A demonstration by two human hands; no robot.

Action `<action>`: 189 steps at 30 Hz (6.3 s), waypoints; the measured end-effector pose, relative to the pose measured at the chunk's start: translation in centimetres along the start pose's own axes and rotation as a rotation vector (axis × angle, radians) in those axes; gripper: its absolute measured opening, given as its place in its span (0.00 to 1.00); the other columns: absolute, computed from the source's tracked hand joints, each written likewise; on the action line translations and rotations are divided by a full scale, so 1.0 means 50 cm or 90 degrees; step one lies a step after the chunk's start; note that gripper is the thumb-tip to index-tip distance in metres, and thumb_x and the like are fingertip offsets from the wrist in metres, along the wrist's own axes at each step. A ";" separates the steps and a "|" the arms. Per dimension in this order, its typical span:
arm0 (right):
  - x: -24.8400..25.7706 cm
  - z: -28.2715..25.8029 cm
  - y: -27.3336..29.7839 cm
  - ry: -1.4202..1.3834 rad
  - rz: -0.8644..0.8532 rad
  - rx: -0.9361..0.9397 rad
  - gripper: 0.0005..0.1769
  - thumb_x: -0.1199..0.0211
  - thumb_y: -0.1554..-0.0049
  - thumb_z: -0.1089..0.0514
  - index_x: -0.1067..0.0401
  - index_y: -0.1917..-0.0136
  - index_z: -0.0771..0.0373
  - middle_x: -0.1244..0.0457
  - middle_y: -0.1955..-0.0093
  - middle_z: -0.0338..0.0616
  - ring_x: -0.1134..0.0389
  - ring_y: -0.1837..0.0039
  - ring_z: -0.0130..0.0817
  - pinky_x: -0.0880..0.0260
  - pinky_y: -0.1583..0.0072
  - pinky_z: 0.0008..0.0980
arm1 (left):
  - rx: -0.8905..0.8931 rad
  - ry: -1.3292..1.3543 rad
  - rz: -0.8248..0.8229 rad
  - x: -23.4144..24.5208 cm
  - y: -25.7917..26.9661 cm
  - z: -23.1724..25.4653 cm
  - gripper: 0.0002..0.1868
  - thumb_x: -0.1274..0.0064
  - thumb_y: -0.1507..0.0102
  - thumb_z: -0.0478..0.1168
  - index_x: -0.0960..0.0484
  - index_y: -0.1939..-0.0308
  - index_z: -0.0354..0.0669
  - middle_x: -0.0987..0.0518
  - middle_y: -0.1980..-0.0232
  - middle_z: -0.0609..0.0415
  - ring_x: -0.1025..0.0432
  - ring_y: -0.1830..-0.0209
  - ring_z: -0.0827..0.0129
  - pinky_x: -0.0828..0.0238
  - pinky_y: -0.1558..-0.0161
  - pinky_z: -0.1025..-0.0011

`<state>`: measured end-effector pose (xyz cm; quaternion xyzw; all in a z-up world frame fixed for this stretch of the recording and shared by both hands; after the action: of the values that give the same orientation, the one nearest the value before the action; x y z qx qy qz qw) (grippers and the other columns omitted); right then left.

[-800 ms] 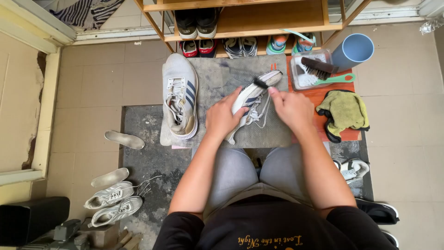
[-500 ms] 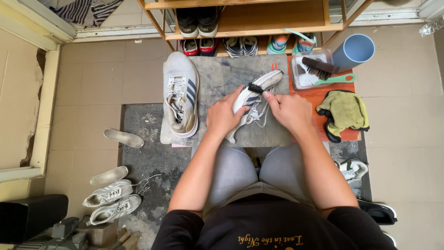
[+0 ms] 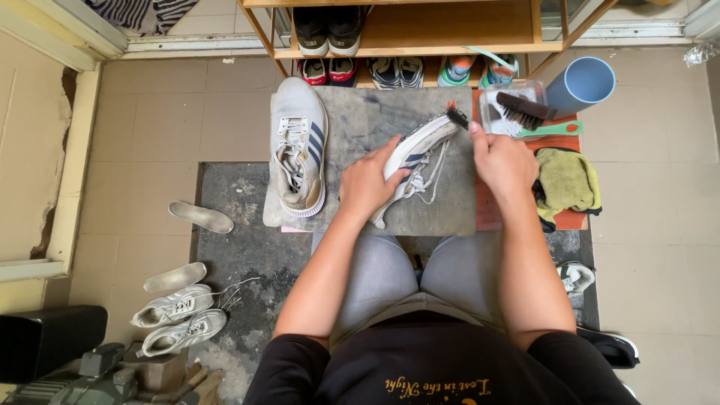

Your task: The person scrubs a white sneaker with a small brush, focusing on the toe box, side stripes, and laces. They hold the shoe steady with one hand while scrubbing with the other, occasionally rotating the shoe to access different areas.

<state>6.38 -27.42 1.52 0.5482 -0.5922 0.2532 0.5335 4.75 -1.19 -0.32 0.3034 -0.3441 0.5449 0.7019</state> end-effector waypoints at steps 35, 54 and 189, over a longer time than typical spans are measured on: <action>-0.026 -0.073 0.062 -0.008 -0.059 0.031 0.37 0.63 0.34 0.25 0.18 0.49 0.46 0.29 0.49 0.64 0.32 0.36 0.66 0.34 0.35 0.59 | -0.009 -0.004 -0.002 -0.001 -0.006 0.000 0.36 0.44 0.37 0.57 0.34 0.25 0.67 0.21 0.35 0.59 0.24 0.39 0.53 0.26 0.41 0.49; 0.041 -0.050 0.006 0.116 0.200 0.222 0.24 0.47 0.31 0.36 0.20 0.54 0.52 0.30 0.64 0.52 0.30 0.42 0.59 0.53 0.34 0.67 | -0.009 -0.002 0.001 -0.006 -0.004 -0.004 0.36 0.43 0.38 0.57 0.34 0.25 0.68 0.21 0.35 0.60 0.24 0.38 0.55 0.25 0.41 0.49; -0.027 -0.224 0.160 -0.051 0.298 0.364 0.20 0.18 0.50 0.42 0.23 0.64 0.55 0.55 0.19 0.54 0.78 0.22 0.77 0.66 0.36 0.89 | -0.047 0.320 0.128 -0.018 0.067 -0.127 0.45 0.27 0.56 0.64 0.21 0.36 0.61 0.17 0.41 0.53 0.24 0.38 0.56 0.25 0.39 0.58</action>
<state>2.76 -14.82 5.98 0.5345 -0.6273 0.5017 0.2628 2.29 4.13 -4.54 0.0976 -0.2072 0.6571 0.7182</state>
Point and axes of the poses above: each hand's wrist, its own y-axis away from the middle knuckle, its own x-axis out of the back of the hand, z = x × y, the point moved 5 cm from there along -y, towards the middle knuckle
